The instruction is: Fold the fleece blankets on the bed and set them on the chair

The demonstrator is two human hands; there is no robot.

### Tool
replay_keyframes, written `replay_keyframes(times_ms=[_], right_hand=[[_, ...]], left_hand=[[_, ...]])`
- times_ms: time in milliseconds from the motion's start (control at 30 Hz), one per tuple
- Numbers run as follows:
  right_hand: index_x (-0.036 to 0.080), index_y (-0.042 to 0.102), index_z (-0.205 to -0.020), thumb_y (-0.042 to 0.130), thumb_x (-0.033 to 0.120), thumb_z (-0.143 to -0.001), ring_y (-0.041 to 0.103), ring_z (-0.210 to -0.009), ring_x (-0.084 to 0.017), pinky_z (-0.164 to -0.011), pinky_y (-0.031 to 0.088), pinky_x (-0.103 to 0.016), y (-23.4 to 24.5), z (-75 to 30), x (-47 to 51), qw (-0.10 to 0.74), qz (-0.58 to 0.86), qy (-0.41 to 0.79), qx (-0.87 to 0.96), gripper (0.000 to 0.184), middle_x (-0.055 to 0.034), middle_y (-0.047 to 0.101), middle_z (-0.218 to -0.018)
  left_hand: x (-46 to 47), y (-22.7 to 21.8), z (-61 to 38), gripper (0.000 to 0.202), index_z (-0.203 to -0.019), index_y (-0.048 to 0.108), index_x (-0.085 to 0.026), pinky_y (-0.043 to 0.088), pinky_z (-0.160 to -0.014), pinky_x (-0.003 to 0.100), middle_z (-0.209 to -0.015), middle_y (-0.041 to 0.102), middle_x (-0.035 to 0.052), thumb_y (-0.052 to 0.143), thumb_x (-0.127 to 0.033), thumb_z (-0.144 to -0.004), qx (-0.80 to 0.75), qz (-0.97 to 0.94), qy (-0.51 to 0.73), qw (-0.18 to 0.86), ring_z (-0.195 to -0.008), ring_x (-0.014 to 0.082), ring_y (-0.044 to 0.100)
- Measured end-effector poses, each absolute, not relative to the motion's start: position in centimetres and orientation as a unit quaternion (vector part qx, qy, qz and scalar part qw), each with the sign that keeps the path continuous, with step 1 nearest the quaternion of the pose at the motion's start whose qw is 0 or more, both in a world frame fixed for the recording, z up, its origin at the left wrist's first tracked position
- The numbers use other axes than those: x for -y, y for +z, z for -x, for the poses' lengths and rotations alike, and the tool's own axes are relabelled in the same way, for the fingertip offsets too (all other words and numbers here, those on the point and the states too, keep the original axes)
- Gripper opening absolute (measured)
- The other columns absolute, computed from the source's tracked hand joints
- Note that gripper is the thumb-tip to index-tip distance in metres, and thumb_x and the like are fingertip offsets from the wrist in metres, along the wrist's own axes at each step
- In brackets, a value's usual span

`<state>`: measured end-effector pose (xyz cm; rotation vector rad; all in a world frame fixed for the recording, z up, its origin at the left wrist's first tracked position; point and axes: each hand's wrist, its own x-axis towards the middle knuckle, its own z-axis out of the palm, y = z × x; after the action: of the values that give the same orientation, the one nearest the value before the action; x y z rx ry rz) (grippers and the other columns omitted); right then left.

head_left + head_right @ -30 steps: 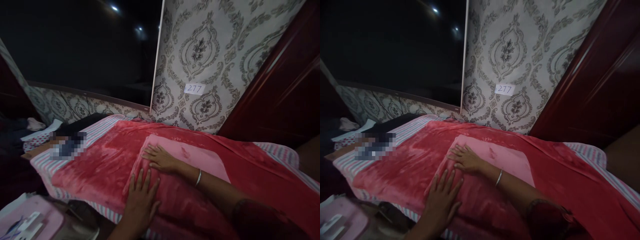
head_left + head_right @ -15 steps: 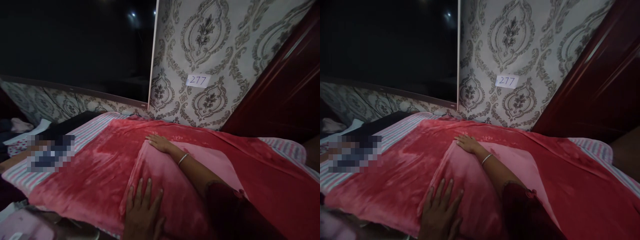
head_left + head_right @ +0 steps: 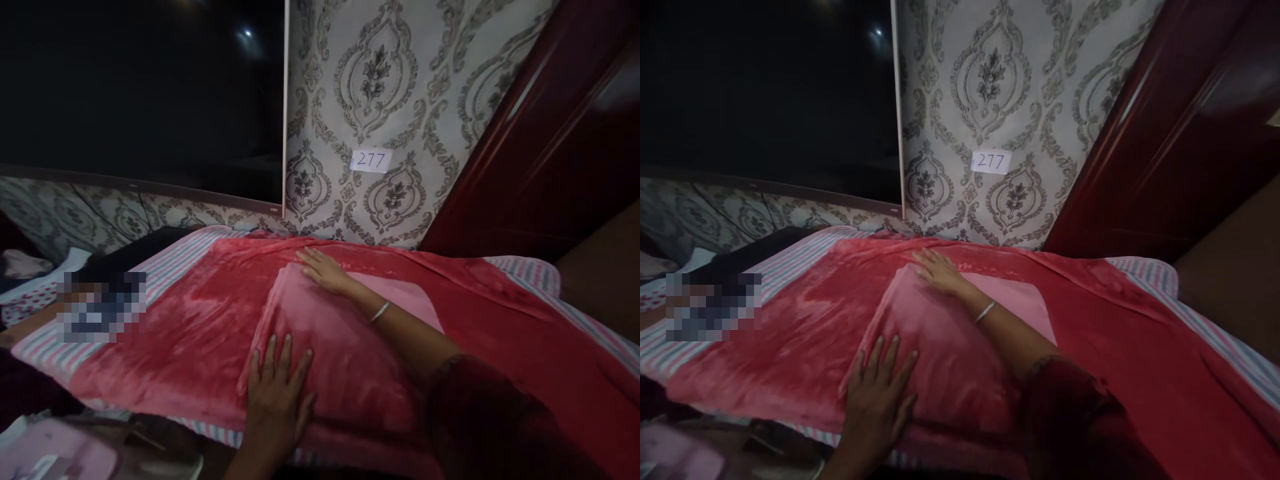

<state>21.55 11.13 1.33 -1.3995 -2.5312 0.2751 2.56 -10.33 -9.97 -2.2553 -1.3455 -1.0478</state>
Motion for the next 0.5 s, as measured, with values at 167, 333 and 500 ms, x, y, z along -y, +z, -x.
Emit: replay_keyframes(times_ms=[167,333,500], right_hand=[[0.029,0.028,-0.160,0.029,0.057,-0.103,0.012,-0.154,-0.032,-0.123,0.014,-0.057,1.7,-27.5,-5.3,0.088,0.461,0.073,0.880,0.063,-0.0080,0.015,-0.168],[0.034,0.029,-0.158,0.029,0.055,-0.104,0.010,-0.155,-0.030,-0.122,0.013,-0.058,0.8,-29.0,-1.3,0.058,0.425,0.089,0.899,0.059,-0.0057,0.014,-0.168],[0.039,0.024,-0.159,0.032,0.057,-0.103,0.009,-0.155,-0.030,-0.120,0.006,-0.064,-0.6,-27.9,-1.5,0.040,0.377,0.098,0.920,0.059,-0.0025,0.017,-0.168]], left_hand=[[10.4,-7.7,-1.9,0.060,-0.146,0.052,-0.027,0.013,-0.122,0.057,-0.155,0.047,0.0104,0.061,-0.031,-0.087,0.458,0.810,-0.313,0.190,-0.147,0.0336,0.034],[11.9,-6.0,-6.1,0.056,-0.143,0.054,-0.023,0.007,-0.124,0.056,-0.151,0.052,0.0096,0.057,-0.034,-0.089,0.400,0.842,-0.316,0.175,-0.144,0.0300,0.038],[12.6,-9.5,-10.7,0.084,-0.144,0.052,-0.032,0.004,-0.121,0.062,-0.157,0.044,0.0117,0.070,-0.069,-0.071,0.329,0.869,-0.325,0.177,-0.150,0.0412,0.024]])
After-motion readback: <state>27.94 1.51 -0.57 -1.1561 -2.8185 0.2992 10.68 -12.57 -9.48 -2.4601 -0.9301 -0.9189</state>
